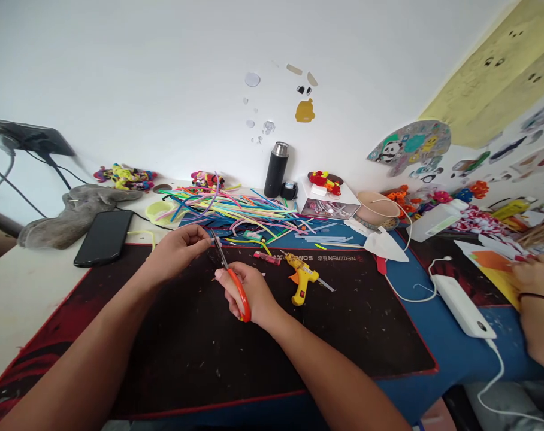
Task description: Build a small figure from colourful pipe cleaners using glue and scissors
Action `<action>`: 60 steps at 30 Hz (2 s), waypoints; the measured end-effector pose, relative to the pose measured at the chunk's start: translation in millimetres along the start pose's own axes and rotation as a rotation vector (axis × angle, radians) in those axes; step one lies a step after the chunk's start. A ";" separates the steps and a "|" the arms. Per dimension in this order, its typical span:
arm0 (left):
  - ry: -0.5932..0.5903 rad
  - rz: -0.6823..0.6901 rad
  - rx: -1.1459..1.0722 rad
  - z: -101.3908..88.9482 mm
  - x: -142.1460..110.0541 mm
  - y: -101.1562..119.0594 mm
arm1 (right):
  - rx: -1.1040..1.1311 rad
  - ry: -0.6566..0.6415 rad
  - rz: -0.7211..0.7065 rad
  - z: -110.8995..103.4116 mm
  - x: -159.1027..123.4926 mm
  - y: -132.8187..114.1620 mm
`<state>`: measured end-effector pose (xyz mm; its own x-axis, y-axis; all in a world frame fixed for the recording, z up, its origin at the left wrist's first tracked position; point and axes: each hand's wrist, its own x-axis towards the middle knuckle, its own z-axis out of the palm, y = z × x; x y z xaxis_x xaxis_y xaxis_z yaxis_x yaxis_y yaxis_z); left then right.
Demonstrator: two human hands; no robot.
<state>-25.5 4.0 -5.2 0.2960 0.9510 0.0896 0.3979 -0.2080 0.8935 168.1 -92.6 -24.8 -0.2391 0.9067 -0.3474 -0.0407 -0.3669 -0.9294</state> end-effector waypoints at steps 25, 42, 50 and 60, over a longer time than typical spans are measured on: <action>-0.076 0.000 0.487 1.3 1.5 -10.6 | -0.046 -0.043 0.231 9.6 5.9 -6.9; 0.101 0.066 0.417 -26.3 12.4 -34.7 | -0.525 -0.303 0.031 10.0 -27.8 -25.5; 0.083 0.155 0.339 -29.6 6.4 -11.8 | -1.322 -0.294 -0.226 14.0 -28.0 -27.9; -0.163 0.336 0.632 12.2 8.4 -31.7 | -1.455 -0.383 -0.426 35.0 -31.5 -37.5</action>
<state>-25.1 15.8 -38.1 0.5959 0.7769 0.2034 0.6734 -0.6214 0.4006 143.1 -114.6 25.4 -0.6870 0.6997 -0.1963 0.7166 0.6074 -0.3429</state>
